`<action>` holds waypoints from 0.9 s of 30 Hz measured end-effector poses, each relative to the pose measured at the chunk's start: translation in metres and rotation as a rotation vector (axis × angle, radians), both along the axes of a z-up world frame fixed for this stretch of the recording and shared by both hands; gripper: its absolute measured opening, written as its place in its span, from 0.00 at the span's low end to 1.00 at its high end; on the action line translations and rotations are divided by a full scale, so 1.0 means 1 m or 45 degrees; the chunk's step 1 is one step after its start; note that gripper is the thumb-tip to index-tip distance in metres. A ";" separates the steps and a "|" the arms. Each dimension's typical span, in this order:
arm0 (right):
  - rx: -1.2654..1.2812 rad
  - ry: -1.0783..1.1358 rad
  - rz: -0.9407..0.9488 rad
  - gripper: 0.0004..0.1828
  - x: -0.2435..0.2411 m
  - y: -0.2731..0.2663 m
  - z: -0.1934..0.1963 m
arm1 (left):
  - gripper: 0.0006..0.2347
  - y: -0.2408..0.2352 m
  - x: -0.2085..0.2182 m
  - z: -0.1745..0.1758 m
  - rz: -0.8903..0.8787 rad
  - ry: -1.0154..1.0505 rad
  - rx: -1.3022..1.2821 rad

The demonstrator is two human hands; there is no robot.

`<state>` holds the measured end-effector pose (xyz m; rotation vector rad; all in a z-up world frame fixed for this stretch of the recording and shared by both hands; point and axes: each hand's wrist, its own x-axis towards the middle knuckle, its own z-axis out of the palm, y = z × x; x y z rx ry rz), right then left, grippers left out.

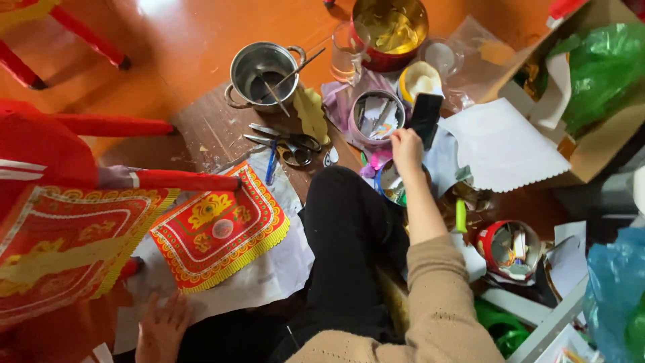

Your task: Decorating paper horse figures by attaching printed paper panels and smoothing them onto the frame.

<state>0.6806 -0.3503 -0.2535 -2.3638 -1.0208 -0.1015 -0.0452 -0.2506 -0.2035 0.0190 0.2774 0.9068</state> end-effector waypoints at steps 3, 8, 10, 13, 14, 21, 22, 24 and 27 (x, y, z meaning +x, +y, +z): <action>-0.376 -0.256 0.105 0.15 0.035 0.022 -0.013 | 0.26 0.002 -0.002 -0.008 0.037 0.052 -0.042; -0.835 -0.171 0.180 0.16 0.038 0.059 0.004 | 0.22 -0.001 0.008 0.009 0.029 0.029 -0.013; -0.970 -0.082 0.208 0.14 0.040 0.068 -0.003 | 0.23 -0.003 0.009 0.016 0.075 0.192 -0.015; -0.985 -0.136 0.217 0.11 0.045 0.069 -0.013 | 0.22 -0.003 0.017 0.025 0.026 0.965 -0.023; -0.862 -0.128 0.145 0.11 0.047 0.068 -0.018 | 0.23 -0.003 0.016 0.026 0.096 0.570 -0.005; -1.099 0.087 -0.014 0.25 0.013 0.080 0.017 | 0.25 -0.001 0.024 0.039 0.112 0.043 0.011; -1.096 0.079 -0.006 0.25 0.013 0.083 0.015 | 0.25 0.001 0.024 0.037 0.122 0.039 0.015; -0.958 0.185 -0.171 0.20 0.012 0.085 0.009 | 0.26 0.003 0.022 0.032 0.084 -0.040 -0.078; -0.303 0.313 -0.373 0.15 0.032 0.078 -0.008 | 0.25 0.000 0.004 0.008 0.090 0.371 -0.046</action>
